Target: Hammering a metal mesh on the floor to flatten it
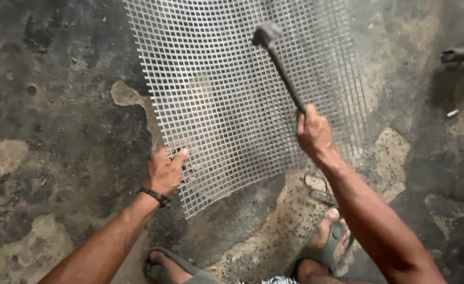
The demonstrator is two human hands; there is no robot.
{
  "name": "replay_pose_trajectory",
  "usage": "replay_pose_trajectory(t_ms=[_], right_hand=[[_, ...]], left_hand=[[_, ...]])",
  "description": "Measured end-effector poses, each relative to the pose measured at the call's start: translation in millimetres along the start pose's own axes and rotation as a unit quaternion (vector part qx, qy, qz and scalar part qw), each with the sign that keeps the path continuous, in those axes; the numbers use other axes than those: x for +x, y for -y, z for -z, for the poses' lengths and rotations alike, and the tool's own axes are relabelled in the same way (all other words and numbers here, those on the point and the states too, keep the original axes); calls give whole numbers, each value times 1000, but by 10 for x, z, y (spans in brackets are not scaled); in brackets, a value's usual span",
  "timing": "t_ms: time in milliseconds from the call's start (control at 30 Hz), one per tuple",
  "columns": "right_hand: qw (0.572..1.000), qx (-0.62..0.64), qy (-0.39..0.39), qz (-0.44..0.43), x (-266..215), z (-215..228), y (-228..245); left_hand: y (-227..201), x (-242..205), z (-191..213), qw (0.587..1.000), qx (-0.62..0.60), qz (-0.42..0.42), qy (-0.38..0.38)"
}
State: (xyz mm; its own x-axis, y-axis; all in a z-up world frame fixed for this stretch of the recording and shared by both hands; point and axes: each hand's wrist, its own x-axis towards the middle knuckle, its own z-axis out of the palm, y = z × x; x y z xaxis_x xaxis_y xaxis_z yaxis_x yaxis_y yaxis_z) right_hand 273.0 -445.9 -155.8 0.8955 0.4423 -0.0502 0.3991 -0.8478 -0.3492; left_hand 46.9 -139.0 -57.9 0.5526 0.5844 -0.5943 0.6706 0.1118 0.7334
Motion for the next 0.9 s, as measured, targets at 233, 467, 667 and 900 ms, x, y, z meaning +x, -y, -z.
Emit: replay_pose_trajectory(t_ms=[233,467,667,900], right_hand=[[998,7,52,-38,-294,256,158],[996,14,74,-49,-912,439,-148],[994,-6,95,-49,-1406,506,-446],[991,-50,119,-48,-1993,440,-1010]], left_hand=[[278,165,65,998,57,-2,19],[432,339,0,991,128,4,-27],[311,328,63,998,59,-18,11],[402,396,78,991,130,42,-7]])
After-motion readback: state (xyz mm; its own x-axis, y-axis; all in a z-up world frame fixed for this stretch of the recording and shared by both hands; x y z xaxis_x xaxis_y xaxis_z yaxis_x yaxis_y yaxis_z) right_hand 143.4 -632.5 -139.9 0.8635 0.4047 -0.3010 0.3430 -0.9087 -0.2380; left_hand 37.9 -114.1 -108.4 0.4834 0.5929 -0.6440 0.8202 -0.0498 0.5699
